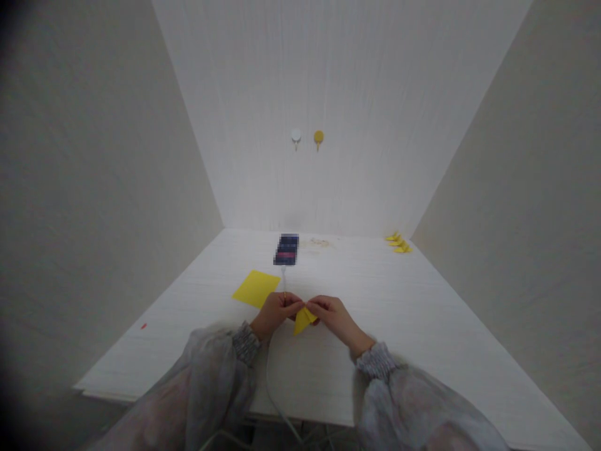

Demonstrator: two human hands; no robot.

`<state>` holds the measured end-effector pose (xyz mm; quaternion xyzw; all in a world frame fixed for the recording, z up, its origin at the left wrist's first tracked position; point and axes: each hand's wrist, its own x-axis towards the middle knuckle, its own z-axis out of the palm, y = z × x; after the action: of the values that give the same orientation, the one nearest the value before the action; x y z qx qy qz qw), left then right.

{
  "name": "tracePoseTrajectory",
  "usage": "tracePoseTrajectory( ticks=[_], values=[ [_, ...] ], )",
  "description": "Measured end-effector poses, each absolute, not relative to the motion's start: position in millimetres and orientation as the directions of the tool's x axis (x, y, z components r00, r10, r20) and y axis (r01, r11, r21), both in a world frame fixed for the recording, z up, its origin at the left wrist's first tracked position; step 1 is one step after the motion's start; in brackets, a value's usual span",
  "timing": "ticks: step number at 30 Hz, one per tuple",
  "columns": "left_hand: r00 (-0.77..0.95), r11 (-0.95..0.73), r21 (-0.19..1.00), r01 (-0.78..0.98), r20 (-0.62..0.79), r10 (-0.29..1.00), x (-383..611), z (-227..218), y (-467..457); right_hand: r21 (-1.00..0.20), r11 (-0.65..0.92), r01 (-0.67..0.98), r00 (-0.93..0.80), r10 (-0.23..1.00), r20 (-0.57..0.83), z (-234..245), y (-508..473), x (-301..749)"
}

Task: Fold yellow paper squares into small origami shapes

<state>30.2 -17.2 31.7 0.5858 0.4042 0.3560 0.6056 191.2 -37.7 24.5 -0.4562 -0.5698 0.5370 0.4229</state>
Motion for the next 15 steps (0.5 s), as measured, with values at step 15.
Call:
tracePoseTrajectory(
  ticks=[15],
  values=[
    [0.444,0.064,0.997,0.052,-0.080,0.892,29.0,31.7,-17.3,-0.993,-0.058,0.107,-0.206,0.975,-0.079,24.1,-37.7,188.9]
  ],
)
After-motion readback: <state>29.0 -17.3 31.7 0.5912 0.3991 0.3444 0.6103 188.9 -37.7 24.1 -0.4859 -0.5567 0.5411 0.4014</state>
